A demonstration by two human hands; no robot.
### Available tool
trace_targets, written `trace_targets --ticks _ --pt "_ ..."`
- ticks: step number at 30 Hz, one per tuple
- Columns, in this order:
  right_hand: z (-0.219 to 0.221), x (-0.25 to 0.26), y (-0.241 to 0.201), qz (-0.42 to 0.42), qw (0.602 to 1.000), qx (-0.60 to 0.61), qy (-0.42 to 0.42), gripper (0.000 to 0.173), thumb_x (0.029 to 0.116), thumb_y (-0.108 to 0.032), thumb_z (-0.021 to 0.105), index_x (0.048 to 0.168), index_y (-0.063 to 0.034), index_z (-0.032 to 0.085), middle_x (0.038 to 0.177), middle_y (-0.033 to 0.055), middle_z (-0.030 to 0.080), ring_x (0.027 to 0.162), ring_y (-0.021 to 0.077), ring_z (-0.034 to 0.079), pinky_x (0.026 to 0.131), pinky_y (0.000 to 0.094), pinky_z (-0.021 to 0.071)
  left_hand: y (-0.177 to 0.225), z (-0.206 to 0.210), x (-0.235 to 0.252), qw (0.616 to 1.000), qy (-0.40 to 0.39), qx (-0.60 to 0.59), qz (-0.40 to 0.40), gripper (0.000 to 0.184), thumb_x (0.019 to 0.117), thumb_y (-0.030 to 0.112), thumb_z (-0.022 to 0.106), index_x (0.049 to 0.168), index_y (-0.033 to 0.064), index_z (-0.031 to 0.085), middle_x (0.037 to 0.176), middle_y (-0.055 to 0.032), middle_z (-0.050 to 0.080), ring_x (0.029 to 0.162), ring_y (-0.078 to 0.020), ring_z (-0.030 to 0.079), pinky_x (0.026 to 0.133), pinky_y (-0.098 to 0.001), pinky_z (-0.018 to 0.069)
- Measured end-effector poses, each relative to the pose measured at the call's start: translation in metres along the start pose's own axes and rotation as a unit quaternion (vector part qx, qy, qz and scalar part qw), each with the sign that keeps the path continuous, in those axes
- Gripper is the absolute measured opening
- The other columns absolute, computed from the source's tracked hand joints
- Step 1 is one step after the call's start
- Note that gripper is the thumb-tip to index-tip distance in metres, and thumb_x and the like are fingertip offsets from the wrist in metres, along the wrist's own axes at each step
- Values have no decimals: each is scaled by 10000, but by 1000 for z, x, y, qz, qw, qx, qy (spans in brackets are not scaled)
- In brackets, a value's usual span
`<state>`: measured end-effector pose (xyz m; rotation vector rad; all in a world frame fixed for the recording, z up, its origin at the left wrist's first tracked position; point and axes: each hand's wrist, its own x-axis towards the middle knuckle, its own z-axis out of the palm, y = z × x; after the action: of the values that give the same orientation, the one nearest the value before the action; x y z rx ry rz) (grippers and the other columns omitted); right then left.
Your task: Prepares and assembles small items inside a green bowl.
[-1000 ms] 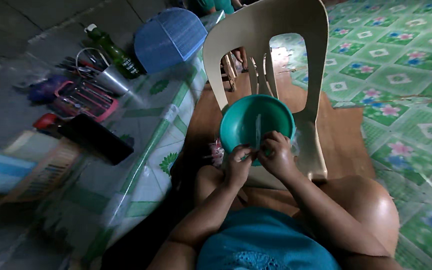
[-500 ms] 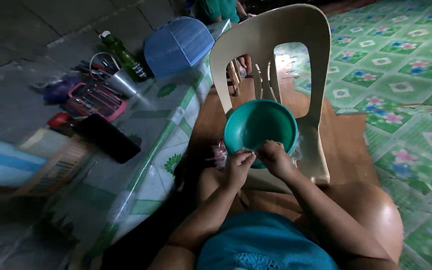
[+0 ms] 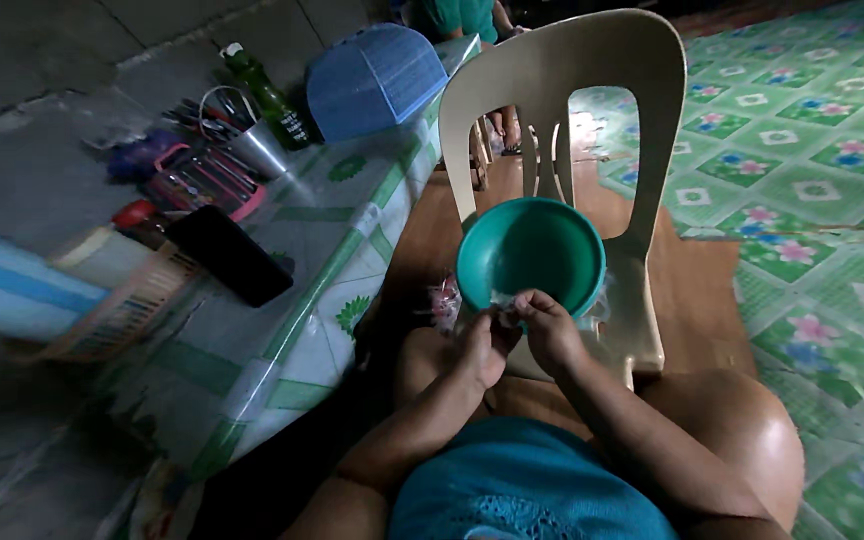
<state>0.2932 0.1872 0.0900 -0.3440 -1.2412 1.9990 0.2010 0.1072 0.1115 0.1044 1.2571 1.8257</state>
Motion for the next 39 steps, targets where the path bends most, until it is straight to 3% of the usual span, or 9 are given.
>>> trace_targets --ticks 8,14,21,23,25,27,31,34,39 --pt "-17 4 -38 29 975 193 109 141 1031 -47 425 1039 -137 533 818 11 666 790 164 669 778 377 576 3 -5 -5 1000 -20 18 16 161 1100 148 418 1137 29 520 938 -100 609 777 -174 634 716 -302 570" --pt "-84 18 -71 -111 959 148 215 323 1051 -115 396 1356 -209 449 1186 -21 639 1002 128 646 845 353 544 8 -19 -21 993 -80 8 -84 284 1121 236 380 1078 37 579 889 -87 667 660 -132 651 617 -244 581" --pt "-68 10 -49 -3 987 -96 -131 682 783 -89 687 1439 -158 512 1366 31 612 1132 155 626 903 353 559 6 -16 -25 990 -78 22 -116 262 1110 231 412 1094 30 580 894 -86 673 656 -126 658 615 -240 587" --pt "-64 12 -48 13 974 -140 -177 550 846 -154 668 1377 -96 536 1303 36 641 1125 135 629 937 333 544 4 -17 -24 990 -72 30 -114 255 1110 228 411 1100 35 578 894 -79 673 665 -123 660 625 -239 589" --pt "-55 10 -52 -24 965 -234 -114 195 1008 -177 575 1081 -23 671 1056 40 674 959 105 636 864 322 546 4 -21 -22 989 -73 34 -121 262 1114 236 400 1095 39 571 894 -77 667 664 -123 659 623 -239 587" --pt "-48 10 -55 -64 936 -343 -43 277 1058 -164 549 917 22 697 928 73 653 872 121 613 821 335 529 3 -22 -21 989 -77 41 -123 270 1114 234 399 1089 33 579 901 -77 667 687 -124 661 650 -242 588" --pt "-46 6 -52 -102 915 -390 24 244 1033 -152 594 890 23 687 891 69 638 798 102 592 748 312 526 -3 -35 -18 988 -127 62 -59 100 1048 61 531 1111 21 598 912 -54 656 776 -121 657 774 -259 582" --pt "-57 -2 -62 -115 903 -394 126 285 1053 -202 577 1068 60 688 1007 129 674 886 136 640 851 377 558 -2 -47 -19 989 -119 88 -27 74 1000 -4 589 1063 3 627 874 -48 655 737 -115 644 735 -255 579" --pt "-69 -3 -68 -158 912 -369 87 264 1064 -254 530 970 -36 645 914 -40 620 848 -18 596 824 226 538 23 -58 -17 988 -103 101 52 84 991 -28 571 1013 15 640 850 -28 667 727 -97 642 735 -253 574"
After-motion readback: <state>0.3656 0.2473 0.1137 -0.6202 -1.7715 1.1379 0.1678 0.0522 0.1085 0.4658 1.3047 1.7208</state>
